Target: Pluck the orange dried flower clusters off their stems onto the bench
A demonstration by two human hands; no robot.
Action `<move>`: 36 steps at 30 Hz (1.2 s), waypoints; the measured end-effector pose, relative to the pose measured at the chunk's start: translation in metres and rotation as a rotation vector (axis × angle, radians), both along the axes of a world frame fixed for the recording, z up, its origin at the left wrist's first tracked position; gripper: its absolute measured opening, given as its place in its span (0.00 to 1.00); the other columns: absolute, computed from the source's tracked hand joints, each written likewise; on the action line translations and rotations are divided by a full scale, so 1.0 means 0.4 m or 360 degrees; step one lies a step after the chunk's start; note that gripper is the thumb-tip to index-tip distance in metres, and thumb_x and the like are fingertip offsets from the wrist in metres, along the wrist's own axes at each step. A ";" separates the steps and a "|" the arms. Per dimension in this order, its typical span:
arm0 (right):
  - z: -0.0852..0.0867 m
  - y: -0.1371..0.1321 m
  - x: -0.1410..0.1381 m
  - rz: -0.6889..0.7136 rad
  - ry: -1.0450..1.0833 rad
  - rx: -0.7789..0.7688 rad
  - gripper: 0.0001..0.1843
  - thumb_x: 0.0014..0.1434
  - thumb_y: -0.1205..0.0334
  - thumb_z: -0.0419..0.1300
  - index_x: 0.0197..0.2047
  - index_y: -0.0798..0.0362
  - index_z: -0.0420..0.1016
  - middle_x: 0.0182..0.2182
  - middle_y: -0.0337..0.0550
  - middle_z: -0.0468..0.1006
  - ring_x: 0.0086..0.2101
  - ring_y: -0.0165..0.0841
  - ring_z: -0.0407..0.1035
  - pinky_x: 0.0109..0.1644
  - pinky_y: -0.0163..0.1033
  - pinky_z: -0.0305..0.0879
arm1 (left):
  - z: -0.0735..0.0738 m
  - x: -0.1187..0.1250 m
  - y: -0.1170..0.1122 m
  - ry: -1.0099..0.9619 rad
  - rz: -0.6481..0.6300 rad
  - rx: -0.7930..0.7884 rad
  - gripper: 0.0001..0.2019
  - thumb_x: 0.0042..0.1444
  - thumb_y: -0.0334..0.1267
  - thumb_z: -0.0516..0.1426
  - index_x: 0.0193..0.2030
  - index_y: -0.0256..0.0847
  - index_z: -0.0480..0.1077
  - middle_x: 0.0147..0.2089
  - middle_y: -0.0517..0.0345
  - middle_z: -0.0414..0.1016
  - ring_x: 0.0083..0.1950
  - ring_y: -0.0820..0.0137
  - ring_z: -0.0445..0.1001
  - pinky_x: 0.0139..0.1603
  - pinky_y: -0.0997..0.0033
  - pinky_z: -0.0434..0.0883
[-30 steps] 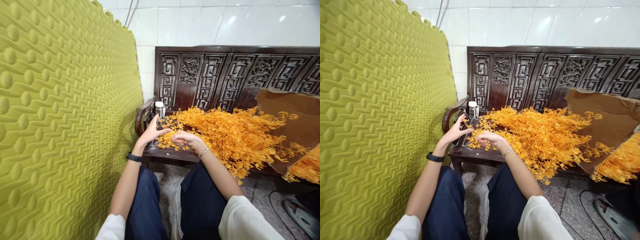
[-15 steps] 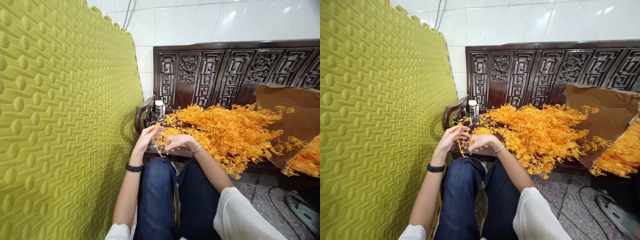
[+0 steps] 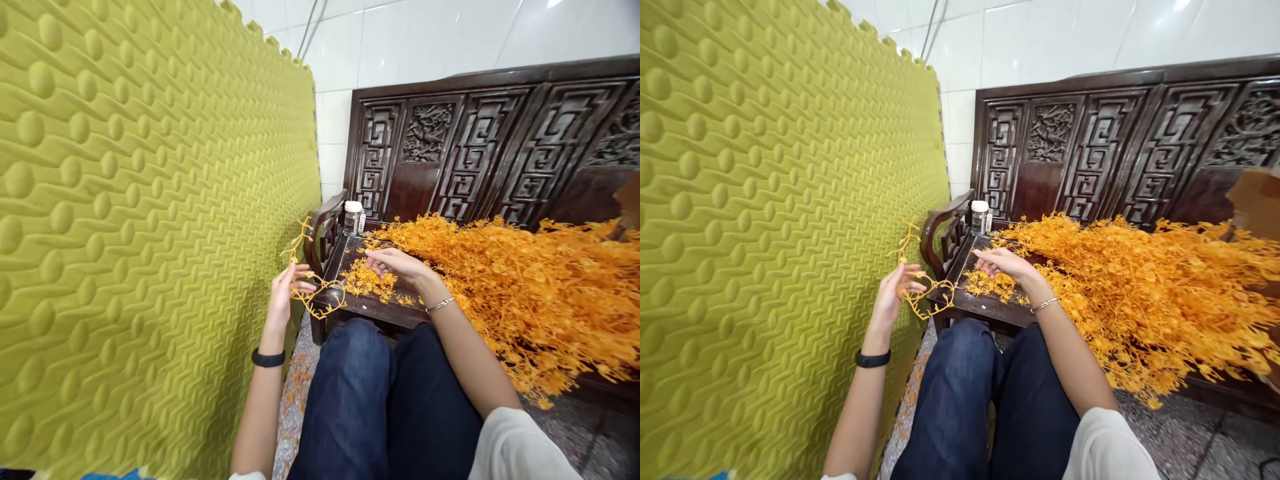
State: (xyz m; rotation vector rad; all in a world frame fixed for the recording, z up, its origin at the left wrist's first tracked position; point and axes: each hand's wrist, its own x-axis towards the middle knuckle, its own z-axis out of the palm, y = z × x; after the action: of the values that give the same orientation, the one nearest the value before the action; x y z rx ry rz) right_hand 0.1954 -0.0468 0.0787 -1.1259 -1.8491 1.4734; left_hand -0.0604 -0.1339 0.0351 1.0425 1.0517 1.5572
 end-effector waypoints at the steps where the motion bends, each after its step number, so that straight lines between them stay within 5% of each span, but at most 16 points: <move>1: -0.004 0.005 0.006 -0.0025 0.0016 -0.0001 0.27 0.47 0.37 0.60 0.26 0.58 0.71 0.16 0.37 0.67 0.18 0.24 0.60 0.22 0.32 0.56 | -0.021 -0.017 -0.010 0.0034 0.0009 -0.0067 0.24 0.51 0.53 0.54 0.42 0.31 0.70 0.39 0.46 0.77 0.27 0.70 0.76 0.30 0.71 0.71; 4: -0.018 0.016 0.019 -0.0056 0.0021 0.0010 0.25 0.46 0.39 0.61 0.26 0.57 0.71 0.17 0.37 0.67 0.19 0.24 0.60 0.22 0.32 0.55 | -0.101 -0.062 -0.056 0.0396 0.0135 -0.0292 0.21 0.54 0.49 0.51 0.43 0.32 0.70 0.41 0.46 0.76 0.28 0.70 0.75 0.31 0.70 0.70; 8: -0.042 0.026 0.023 -0.0026 -0.0035 0.0002 0.25 0.46 0.39 0.62 0.26 0.57 0.70 0.17 0.37 0.68 0.19 0.25 0.61 0.24 0.33 0.57 | -0.229 -0.072 -0.139 0.1630 0.0374 -0.0705 0.17 0.60 0.38 0.43 0.44 0.36 0.71 0.40 0.45 0.77 0.42 0.62 0.75 0.42 0.65 0.67; 12: -0.061 0.033 0.027 -0.0068 -0.0109 -0.0008 0.25 0.44 0.40 0.63 0.25 0.57 0.70 0.17 0.36 0.68 0.19 0.25 0.61 0.24 0.33 0.57 | -0.382 -0.044 -0.186 0.2368 0.0240 -0.0942 0.21 0.61 0.32 0.39 0.49 0.29 0.69 0.45 0.36 0.74 0.48 0.56 0.73 0.47 0.59 0.65; 15: -0.064 0.032 0.039 -0.0106 -0.0124 -0.0019 0.24 0.44 0.41 0.63 0.24 0.57 0.69 0.16 0.36 0.69 0.18 0.24 0.61 0.24 0.33 0.57 | -0.491 -0.037 -0.185 0.2608 0.0210 -0.0868 0.22 0.57 0.35 0.47 0.56 0.26 0.65 0.54 0.31 0.69 0.59 0.50 0.64 0.57 0.50 0.58; 18: -0.064 0.030 0.051 -0.0121 -0.0152 -0.0016 0.24 0.45 0.42 0.63 0.25 0.57 0.70 0.17 0.36 0.70 0.18 0.24 0.62 0.24 0.32 0.57 | -0.557 -0.053 -0.169 0.2351 0.0054 -0.0698 0.39 0.43 0.44 0.61 0.63 0.32 0.58 0.66 0.33 0.52 0.68 0.46 0.49 0.62 0.42 0.50; 21: -0.067 0.030 0.059 -0.0116 -0.0250 0.0020 0.25 0.44 0.41 0.63 0.25 0.57 0.70 0.17 0.37 0.71 0.19 0.25 0.64 0.25 0.32 0.60 | -0.569 -0.069 -0.159 0.1963 0.0034 -0.0540 0.31 0.46 0.47 0.59 0.59 0.45 0.64 0.63 0.46 0.61 0.65 0.55 0.58 0.58 0.51 0.62; 24: -0.073 0.033 0.060 -0.0100 -0.0326 0.0071 0.25 0.45 0.40 0.62 0.24 0.57 0.70 0.17 0.38 0.71 0.19 0.26 0.65 0.25 0.33 0.62 | -0.556 -0.064 -0.164 0.2026 -0.0054 -0.0555 0.15 0.54 0.44 0.50 0.41 0.44 0.74 0.41 0.49 0.79 0.48 0.62 0.75 0.44 0.62 0.72; 26: -0.073 0.035 0.059 -0.0068 -0.0330 0.0098 0.24 0.46 0.40 0.62 0.24 0.57 0.70 0.18 0.38 0.72 0.20 0.26 0.66 0.26 0.33 0.63 | -0.554 -0.050 -0.169 0.2224 -0.0162 -0.0668 0.23 0.56 0.41 0.41 0.28 0.38 0.75 0.26 0.47 0.76 0.35 0.64 0.76 0.33 0.68 0.72; 29: -0.065 0.042 0.075 -0.0079 -0.0346 0.0166 0.23 0.46 0.42 0.63 0.24 0.57 0.70 0.18 0.38 0.72 0.20 0.26 0.66 0.26 0.33 0.64 | -0.564 -0.027 -0.154 0.2340 -0.0363 -0.0741 0.21 0.54 0.35 0.42 0.21 0.36 0.73 0.24 0.49 0.74 0.31 0.67 0.75 0.31 0.76 0.70; 33: -0.048 0.087 0.160 -0.0730 -0.0218 0.0476 0.18 0.52 0.47 0.60 0.27 0.56 0.69 0.23 0.42 0.74 0.23 0.26 0.67 0.28 0.32 0.65 | -0.546 -0.002 -0.117 0.2352 -0.0552 -0.0819 0.14 0.57 0.32 0.47 0.29 0.37 0.73 0.35 0.50 0.78 0.42 0.66 0.77 0.40 0.74 0.67; 36: -0.054 0.152 0.259 -0.1247 -0.0316 0.0531 0.14 0.59 0.54 0.52 0.34 0.56 0.70 0.30 0.47 0.76 0.28 0.27 0.69 0.33 0.32 0.67 | -0.474 0.010 -0.167 0.2367 -0.0617 -0.0838 0.10 0.57 0.32 0.50 0.37 0.39 0.73 0.42 0.51 0.77 0.47 0.66 0.74 0.46 0.71 0.66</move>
State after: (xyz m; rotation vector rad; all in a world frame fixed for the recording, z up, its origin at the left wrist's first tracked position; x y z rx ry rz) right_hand 0.2989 0.0140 0.0573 -1.6020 -1.4219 0.6062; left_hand -0.0566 -0.2006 -0.1544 1.8471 1.8724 -0.0784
